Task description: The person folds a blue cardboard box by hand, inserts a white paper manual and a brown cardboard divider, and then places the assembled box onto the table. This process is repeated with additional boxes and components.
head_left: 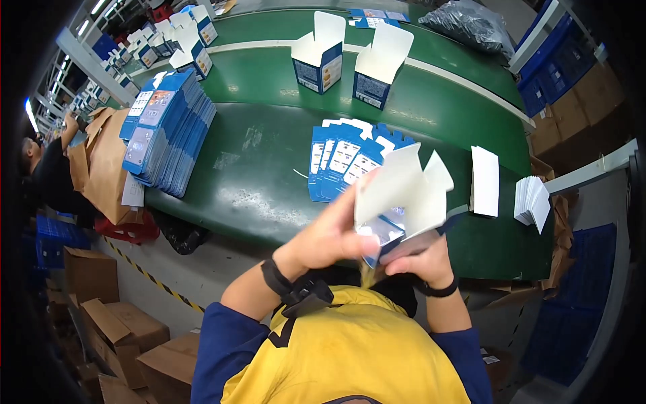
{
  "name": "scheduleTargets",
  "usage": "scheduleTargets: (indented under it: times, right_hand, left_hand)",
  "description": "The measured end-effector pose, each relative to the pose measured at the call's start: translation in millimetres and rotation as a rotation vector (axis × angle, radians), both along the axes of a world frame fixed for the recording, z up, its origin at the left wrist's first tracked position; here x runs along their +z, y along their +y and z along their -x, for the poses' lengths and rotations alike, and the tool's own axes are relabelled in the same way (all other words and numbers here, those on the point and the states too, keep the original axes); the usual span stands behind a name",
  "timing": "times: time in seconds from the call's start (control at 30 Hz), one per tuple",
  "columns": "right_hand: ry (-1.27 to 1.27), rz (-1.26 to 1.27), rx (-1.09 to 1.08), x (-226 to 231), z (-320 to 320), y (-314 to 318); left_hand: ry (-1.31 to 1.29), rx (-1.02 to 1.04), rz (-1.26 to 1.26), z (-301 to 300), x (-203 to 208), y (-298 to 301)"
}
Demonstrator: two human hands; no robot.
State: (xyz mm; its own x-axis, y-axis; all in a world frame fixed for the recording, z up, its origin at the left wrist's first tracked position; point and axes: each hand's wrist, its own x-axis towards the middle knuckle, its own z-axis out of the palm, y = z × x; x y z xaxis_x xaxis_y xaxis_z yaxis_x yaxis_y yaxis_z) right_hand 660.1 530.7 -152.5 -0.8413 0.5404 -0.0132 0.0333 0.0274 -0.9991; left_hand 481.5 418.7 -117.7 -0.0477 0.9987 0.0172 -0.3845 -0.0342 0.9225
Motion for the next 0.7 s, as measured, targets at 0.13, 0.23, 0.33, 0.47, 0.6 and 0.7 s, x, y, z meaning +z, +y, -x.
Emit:
scheduleTargets:
  times: [0.13,0.23,0.33,0.47,0.6,0.7]
  right_hand:
    - [0.503,0.067,-0.265,2.5,35.8,-4.4]
    - [0.554,0.115,-0.413,14.4,31.2,-4.0]
    - [0.546,0.002,-0.227,18.3,19.3,-0.9]
    - [0.572,0.054,-0.099,28.8,12.8,-15.6]
    - [0.555,-0.043,0.165,37.7,2.8,-5.0]
    - [0.586,-0.173,0.191,33.7,1.5,1.1]
  left_hand:
    - [-0.125,-0.201,-0.165,-23.7,-5.4,0.4]
    - [0.129,-0.164,-0.13,-25.8,-0.3,-0.1]
    - [0.65,0.034,-0.134,-9.9,-20.1,-4.1]
    - [1.056,0.432,-0.568,2.4,-18.3,3.0]
    - [1.109,0.556,-0.811,12.3,-18.2,7.2]
    - [1.108,0.51,-0.792,15.1,-16.4,2.8]
